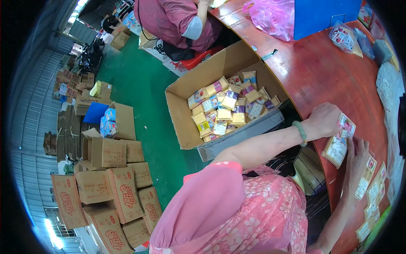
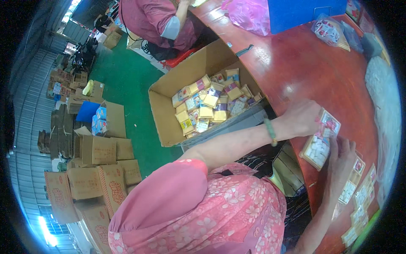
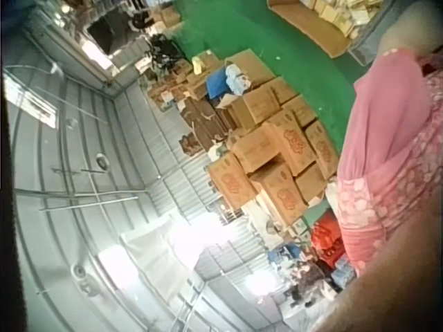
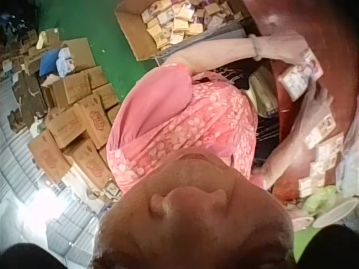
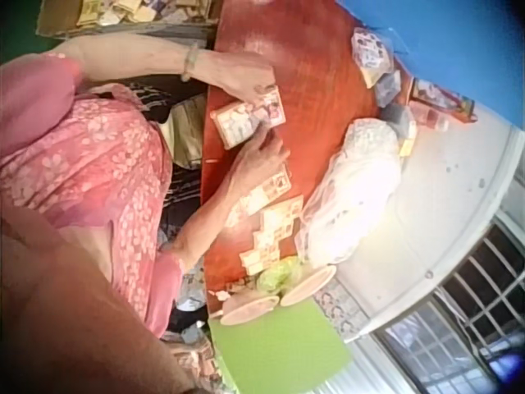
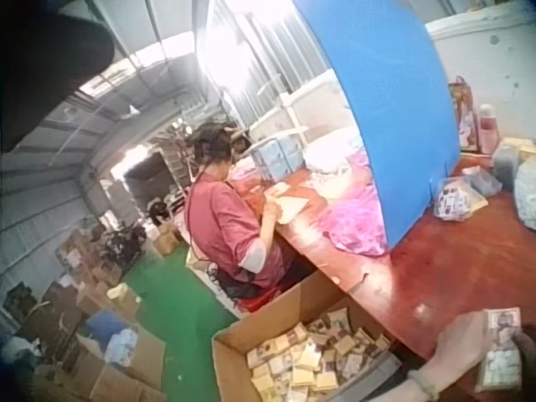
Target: The recorder is applying labels to small plastic containers filled with candy-like items and organizing them.
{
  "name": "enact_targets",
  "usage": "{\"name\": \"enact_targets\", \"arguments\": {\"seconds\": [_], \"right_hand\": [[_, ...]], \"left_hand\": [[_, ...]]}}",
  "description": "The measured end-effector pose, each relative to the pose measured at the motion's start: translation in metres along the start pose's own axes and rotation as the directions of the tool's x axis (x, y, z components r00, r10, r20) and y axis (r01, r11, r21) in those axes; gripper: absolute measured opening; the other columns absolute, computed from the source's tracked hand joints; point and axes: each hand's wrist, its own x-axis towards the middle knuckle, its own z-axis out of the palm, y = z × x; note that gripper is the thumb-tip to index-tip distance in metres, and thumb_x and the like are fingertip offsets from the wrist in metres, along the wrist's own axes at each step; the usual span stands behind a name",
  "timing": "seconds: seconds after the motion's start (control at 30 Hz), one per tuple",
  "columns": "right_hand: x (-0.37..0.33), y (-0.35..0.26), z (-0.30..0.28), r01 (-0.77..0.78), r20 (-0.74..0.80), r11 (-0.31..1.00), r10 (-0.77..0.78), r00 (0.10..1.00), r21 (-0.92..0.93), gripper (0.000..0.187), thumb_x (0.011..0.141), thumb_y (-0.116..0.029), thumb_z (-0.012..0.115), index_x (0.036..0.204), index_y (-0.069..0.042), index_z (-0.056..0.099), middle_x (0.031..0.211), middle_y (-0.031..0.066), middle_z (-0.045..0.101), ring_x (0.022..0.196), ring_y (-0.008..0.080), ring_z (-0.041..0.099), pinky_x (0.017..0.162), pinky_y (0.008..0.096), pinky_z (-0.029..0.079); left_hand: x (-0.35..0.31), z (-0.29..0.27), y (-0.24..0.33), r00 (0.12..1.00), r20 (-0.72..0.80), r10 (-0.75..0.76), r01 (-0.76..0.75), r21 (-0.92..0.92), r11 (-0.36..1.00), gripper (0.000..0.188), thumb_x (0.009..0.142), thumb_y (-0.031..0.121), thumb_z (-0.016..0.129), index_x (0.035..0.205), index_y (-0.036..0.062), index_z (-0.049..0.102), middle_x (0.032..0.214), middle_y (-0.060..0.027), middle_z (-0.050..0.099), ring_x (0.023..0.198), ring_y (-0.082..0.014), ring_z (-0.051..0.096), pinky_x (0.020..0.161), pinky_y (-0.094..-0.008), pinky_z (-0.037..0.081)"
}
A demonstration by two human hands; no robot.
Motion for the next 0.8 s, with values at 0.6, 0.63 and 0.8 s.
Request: {"name": "enact_targets", "arguments": {"seconds": [0.6,0.63,0.8], "right_hand": [[-0.001,-0.034,0.021,0.147,0.082,0.976,-0.162,0.983,0.163,0.022,0.083,-0.018,0.062,0.096,-0.001,0.062,0.089,0.0181,0.055,0.084,0.0350,0.056,0.073,0.0418,0.044],[0.000,-0.040,0.023,0.164,0.099,0.976,-0.179,0.979,0.142,0.022,0.083,-0.019,0.062,0.097,-0.001,0.062,0.089,0.0173,0.055,0.083,0.0344,0.056,0.072,0.0418,0.044],[0.005,-0.051,0.033,0.264,0.105,0.956,-0.278,0.955,0.127,0.024,0.082,-0.021,0.063,0.098,-0.003,0.062,0.089,0.0154,0.055,0.081,0.0332,0.056,0.070,0.0415,0.042]], "left_hand": [[-0.070,-0.030,-0.010,0.957,-0.221,-0.190,0.196,0.003,0.981,0.026,0.071,0.028,0.066,0.073,0.0024,0.063,0.072,-0.0212,0.062,0.074,-0.0391,0.062,0.066,-0.0472,0.049],[-0.077,-0.032,-0.014,0.945,-0.264,-0.195,0.197,-0.020,0.980,0.029,0.072,0.030,0.069,0.074,0.0014,0.062,0.073,-0.0210,0.062,0.072,-0.0386,0.062,0.064,-0.0452,0.049],[-0.098,-0.031,-0.036,0.915,-0.320,-0.245,0.203,-0.160,0.966,0.035,0.075,0.031,0.072,0.079,-0.0018,0.061,0.069,-0.0190,0.062,0.067,-0.0304,0.064,0.060,-0.0367,0.050]]}}
